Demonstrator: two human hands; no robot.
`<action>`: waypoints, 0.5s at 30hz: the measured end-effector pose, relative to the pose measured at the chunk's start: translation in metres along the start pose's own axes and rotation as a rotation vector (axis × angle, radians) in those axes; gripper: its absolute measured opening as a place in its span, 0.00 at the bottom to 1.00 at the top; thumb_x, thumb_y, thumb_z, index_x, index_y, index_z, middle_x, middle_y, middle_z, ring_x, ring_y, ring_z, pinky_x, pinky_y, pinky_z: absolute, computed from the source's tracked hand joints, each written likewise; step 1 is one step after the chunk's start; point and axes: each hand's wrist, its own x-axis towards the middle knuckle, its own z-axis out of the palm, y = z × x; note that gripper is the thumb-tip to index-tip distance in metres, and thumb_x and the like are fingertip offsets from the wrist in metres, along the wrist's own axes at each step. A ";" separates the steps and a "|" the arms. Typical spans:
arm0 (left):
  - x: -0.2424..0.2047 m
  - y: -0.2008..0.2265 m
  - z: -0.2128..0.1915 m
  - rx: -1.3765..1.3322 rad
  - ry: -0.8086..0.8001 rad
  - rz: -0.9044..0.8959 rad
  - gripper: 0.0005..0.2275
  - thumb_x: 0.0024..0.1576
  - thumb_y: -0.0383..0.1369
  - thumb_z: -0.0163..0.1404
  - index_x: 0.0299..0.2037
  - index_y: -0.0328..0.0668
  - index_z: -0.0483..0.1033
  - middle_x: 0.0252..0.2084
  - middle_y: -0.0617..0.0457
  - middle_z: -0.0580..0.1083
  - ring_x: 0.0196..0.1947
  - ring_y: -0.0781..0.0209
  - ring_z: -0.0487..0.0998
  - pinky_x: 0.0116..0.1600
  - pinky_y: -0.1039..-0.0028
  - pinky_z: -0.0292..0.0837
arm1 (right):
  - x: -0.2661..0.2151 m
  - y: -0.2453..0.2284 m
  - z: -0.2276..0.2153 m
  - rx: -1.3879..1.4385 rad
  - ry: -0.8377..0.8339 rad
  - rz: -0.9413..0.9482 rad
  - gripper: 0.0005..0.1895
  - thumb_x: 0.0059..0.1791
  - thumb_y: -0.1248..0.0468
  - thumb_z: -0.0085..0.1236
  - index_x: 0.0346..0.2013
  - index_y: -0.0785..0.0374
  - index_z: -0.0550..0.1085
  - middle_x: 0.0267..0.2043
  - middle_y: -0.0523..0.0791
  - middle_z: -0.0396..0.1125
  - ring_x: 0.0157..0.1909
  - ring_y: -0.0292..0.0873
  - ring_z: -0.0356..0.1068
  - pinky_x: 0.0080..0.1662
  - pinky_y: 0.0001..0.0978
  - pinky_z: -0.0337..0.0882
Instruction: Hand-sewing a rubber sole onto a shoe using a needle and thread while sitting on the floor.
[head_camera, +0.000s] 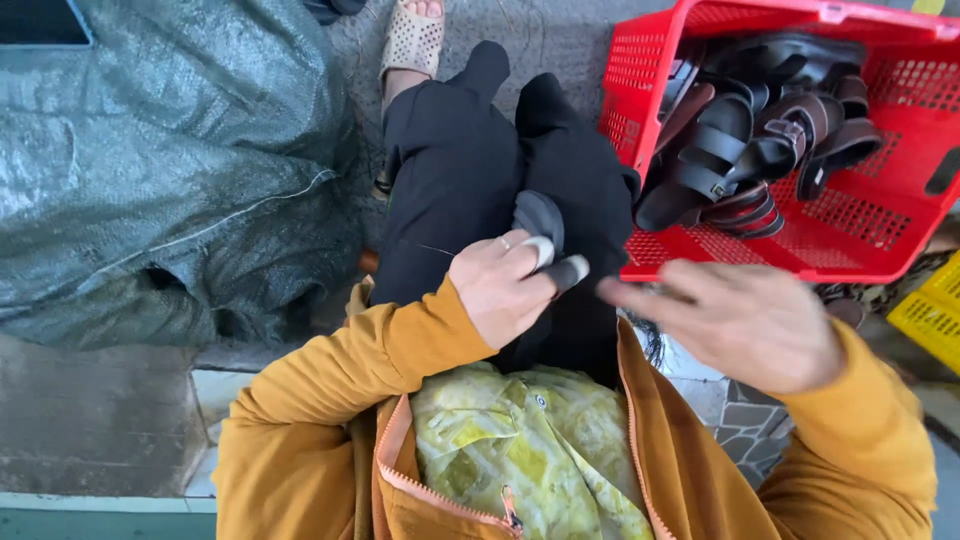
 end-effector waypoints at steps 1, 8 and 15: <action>-0.001 -0.001 0.000 -0.027 0.076 0.064 0.10 0.50 0.24 0.54 0.42 0.38 0.76 0.35 0.49 0.66 0.31 0.54 0.68 0.34 0.71 0.66 | 0.002 -0.005 0.010 0.217 0.068 -0.021 0.25 0.42 0.65 0.52 0.55 0.49 0.69 0.32 0.39 0.58 0.20 0.37 0.59 0.21 0.28 0.60; -0.024 -0.007 0.021 -0.038 0.349 0.244 0.06 0.57 0.28 0.50 0.28 0.39 0.72 0.33 0.45 0.67 0.23 0.52 0.70 0.23 0.71 0.63 | 0.021 -0.026 0.058 0.514 0.421 0.039 0.10 0.49 0.65 0.45 0.42 0.59 0.73 0.36 0.44 0.65 0.31 0.46 0.69 0.32 0.36 0.72; -0.015 -0.004 0.018 -0.003 0.411 0.287 0.07 0.54 0.25 0.52 0.25 0.39 0.70 0.31 0.44 0.69 0.22 0.53 0.70 0.22 0.72 0.62 | -0.006 -0.027 0.052 1.441 0.817 0.385 0.08 0.46 0.74 0.39 0.40 0.72 0.59 0.31 0.63 0.67 0.10 0.39 0.65 0.14 0.26 0.67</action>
